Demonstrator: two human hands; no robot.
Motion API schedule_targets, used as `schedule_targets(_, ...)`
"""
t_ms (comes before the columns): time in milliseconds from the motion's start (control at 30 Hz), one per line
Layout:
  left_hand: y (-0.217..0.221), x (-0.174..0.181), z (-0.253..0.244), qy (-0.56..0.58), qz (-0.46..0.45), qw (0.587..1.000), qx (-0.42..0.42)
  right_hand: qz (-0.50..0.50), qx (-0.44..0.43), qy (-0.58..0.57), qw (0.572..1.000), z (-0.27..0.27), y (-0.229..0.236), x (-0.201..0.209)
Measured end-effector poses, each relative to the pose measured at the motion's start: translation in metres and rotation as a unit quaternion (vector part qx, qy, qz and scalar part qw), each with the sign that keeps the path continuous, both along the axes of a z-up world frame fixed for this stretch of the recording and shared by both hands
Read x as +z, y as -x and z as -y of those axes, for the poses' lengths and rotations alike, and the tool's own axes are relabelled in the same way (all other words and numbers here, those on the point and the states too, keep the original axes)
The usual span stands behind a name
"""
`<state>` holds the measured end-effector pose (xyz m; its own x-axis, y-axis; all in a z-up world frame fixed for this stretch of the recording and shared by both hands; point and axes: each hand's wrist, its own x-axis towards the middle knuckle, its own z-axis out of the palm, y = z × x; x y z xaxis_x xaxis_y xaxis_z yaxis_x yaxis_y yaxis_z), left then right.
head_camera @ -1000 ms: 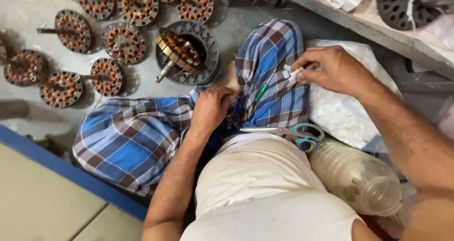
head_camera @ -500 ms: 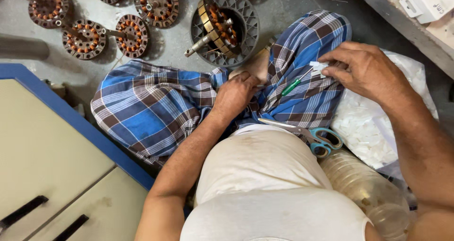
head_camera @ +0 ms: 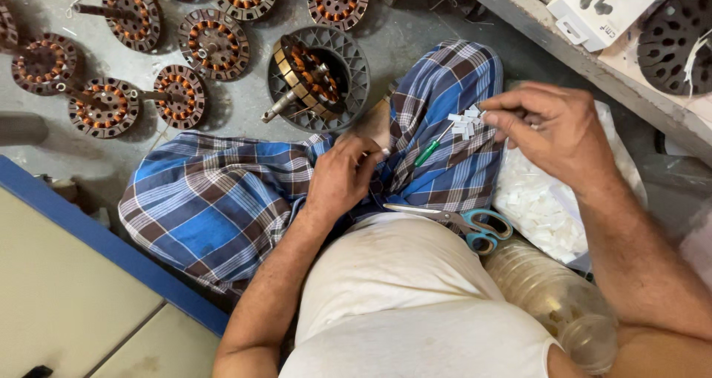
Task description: The person sits on the floor and assembles a motor stator by inserting small white plastic spacers into the slots between copper windings. They repeatedly pick up spacers from a nearby bag and place them into the stator, occasionally rotating the component to access different slots.
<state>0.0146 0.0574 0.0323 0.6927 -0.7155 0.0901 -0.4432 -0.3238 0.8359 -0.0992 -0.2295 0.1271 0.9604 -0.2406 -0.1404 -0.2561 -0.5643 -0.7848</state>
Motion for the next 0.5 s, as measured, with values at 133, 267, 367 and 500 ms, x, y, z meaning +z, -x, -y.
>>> schedule_targets(133, 0.008, 0.042, -0.003, 0.074, 0.052, 0.995, -0.05, -0.085, 0.009, -0.172, 0.981, -0.038, -0.004, -0.011)
schedule_targets(267, 0.002, 0.07, -0.008, 0.116, 0.157, 0.979, -0.064, -0.126, 0.018, -0.293, 0.947, -0.068, -0.018, -0.025)
schedule_targets(367, -0.003, 0.078, -0.014, 0.139, 0.169, 0.975, -0.044, -0.092, 0.004, -0.334, 0.938, -0.076, -0.03, -0.029)
schedule_targets(500, -0.007, 0.079, -0.021, 0.189, 0.071, 0.979, -0.017, -0.053, 0.058, -0.2, 0.977, -0.084, -0.041, -0.021)
